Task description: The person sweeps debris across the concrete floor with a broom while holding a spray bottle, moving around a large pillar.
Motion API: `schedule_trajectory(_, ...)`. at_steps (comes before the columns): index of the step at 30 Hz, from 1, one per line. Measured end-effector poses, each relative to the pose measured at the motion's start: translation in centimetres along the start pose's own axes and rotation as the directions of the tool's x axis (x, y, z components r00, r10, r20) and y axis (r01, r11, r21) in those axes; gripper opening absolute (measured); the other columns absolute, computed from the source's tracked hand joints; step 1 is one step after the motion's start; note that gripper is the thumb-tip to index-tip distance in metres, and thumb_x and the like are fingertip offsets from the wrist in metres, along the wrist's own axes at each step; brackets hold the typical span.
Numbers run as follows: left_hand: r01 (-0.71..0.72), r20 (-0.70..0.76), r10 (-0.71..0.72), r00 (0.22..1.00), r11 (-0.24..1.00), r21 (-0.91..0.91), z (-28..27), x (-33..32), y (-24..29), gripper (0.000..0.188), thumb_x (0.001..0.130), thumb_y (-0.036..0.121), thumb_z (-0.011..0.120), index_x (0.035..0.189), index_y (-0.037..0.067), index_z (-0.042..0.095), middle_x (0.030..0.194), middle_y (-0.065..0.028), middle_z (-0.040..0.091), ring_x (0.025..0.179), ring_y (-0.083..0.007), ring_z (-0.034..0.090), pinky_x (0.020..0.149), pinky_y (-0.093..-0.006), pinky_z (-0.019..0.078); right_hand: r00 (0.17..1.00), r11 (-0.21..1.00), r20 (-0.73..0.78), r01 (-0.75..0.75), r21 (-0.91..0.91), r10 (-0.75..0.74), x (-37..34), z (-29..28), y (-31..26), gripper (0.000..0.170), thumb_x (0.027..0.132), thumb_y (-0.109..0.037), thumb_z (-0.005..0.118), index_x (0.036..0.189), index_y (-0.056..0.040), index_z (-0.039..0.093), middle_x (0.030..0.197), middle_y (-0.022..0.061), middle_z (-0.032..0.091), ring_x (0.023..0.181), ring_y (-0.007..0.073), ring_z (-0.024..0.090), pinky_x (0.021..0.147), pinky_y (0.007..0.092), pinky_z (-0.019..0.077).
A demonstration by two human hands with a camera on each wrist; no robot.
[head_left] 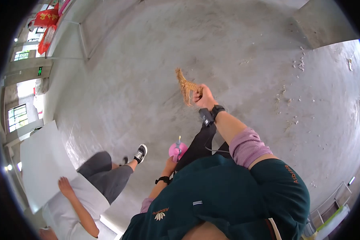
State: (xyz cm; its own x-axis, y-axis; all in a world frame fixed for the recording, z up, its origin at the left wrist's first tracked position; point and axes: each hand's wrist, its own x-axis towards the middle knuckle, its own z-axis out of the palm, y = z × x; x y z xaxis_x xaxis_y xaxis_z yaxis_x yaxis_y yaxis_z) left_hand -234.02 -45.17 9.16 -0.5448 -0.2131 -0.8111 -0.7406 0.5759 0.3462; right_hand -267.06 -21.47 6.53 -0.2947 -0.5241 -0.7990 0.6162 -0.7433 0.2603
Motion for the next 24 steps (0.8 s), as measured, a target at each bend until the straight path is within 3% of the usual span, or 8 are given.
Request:
schedule_trajectory(3,0.007,0.037,-0.005,0.999,0.999,-0.038,-1.5,0.2,0.3,0.032,0.071,0.026,0.062,0.088,0.000,0.056,0.081,-0.0203,0.060,0.077,-0.0337,0.059,0.067,-0.0378,0.0447,0.992,0.987,0.063,0.105,0.123,-0.113,0.6,-0.8,-3.4,0.019,0.074,-0.020,0.048,0.061,-0.0137,0.036,0.051,-0.0033,0.034,0.041,0.0085,0.032,0.038,0.0235,0.0228)
schedule_trajectory(6,-0.102,0.019,0.101,0.995,0.991,0.083,-2.4,1.1,1.6,0.034,0.071,0.027,0.061,0.089,-0.001,0.056,0.083,-0.0219,0.059,0.081,-0.0352,0.058,0.069,-0.0386,0.0446,0.972,0.949,0.144,0.139,0.282,-0.185,-0.5,-5.7,-8.2,0.018,0.074,-0.021,0.048,0.063,-0.0131,0.036,0.051,-0.0047,0.033,0.040,0.0083,0.031,0.038,0.0232,0.0226)
schedule_trajectory(8,-0.119,0.032,0.117,0.993,0.991,0.065,-2.5,2.4,1.1,0.036,0.072,0.029,0.061,0.089,-0.002,0.056,0.085,-0.0231,0.059,0.084,-0.0372,0.057,0.070,-0.0398,0.0445,0.940,0.888,0.037,0.306,0.342,-0.338,-4.5,-7.9,-10.1,0.017,0.075,-0.022,0.047,0.065,-0.0127,0.037,0.051,-0.0055,0.033,0.039,0.0078,0.030,0.038,0.0231,0.0214)
schedule_trajectory(13,-0.141,0.124,0.127,0.984,0.984,0.105,-3.4,5.4,2.3,0.035,0.072,0.029,0.060,0.089,-0.002,0.056,0.086,-0.0236,0.059,0.084,-0.0380,0.057,0.070,-0.0406,0.0443,0.882,0.779,0.029,0.399,0.484,-0.470,-12.9,-14.1,-13.5,0.017,0.077,-0.025,0.043,0.067,-0.0110,0.038,0.051,-0.0052,0.033,0.038,0.0078,0.030,0.037,0.0230,0.0213)
schedule_trajectory(16,-0.131,0.188,0.108,0.976,0.985,0.110,-4.0,6.6,4.3,0.034,0.074,0.028,0.058,0.087,-0.003,0.056,0.084,-0.0237,0.059,0.083,-0.0378,0.057,0.069,-0.0405,0.0440,0.837,0.734,-0.049,0.505,0.455,-0.545,-15.8,-15.3,-14.2,0.016,0.076,-0.024,0.045,0.066,-0.0122,0.039,0.051,-0.0054,0.033,0.038,0.0083,0.029,0.037,0.0230,0.0215)
schedule_trajectory(18,-0.142,0.214,0.115,0.970,0.983,0.113,-4.3,6.7,6.0,0.033,0.075,0.028,0.057,0.085,-0.003,0.056,0.083,-0.0239,0.059,0.082,-0.0377,0.057,0.069,-0.0406,0.0437,0.826,0.802,-0.008,0.551,0.230,-0.564,-15.6,-15.0,-13.8,0.016,0.074,-0.022,0.049,0.065,-0.0138,0.039,0.051,-0.0045,0.034,0.038,0.0087,0.029,0.037,0.0231,0.0217)
schedule_trajectory(21,-0.249,0.231,0.202,0.952,0.948,0.198,-4.5,6.6,8.6,0.033,0.078,0.030,0.052,0.083,-0.003,0.056,0.082,-0.0241,0.059,0.080,-0.0384,0.057,0.068,-0.0412,0.0431,0.850,0.845,-0.035,0.526,0.095,-0.525,-15.8,-11.8,-10.3,0.015,0.073,-0.019,0.050,0.065,-0.0121,0.039,0.051,-0.0024,0.035,0.036,0.0089,0.028,0.036,0.0228,0.0232)
schedule_trajectory(24,-0.276,0.269,0.207,0.941,0.928,0.252,-4.1,7.3,10.0,0.051,0.085,0.046,0.040,0.084,-0.004,0.054,0.081,-0.0227,0.057,0.076,-0.0348,0.055,0.066,-0.0395,0.0413,0.861,0.859,0.021,0.505,0.082,-0.508,-14.9,-10.5,-8.1,0.016,0.072,-0.017,0.050,0.063,-0.0127,0.037,0.049,-0.0015,0.034,0.035,0.0086,0.028,0.035,0.0227,0.0228)
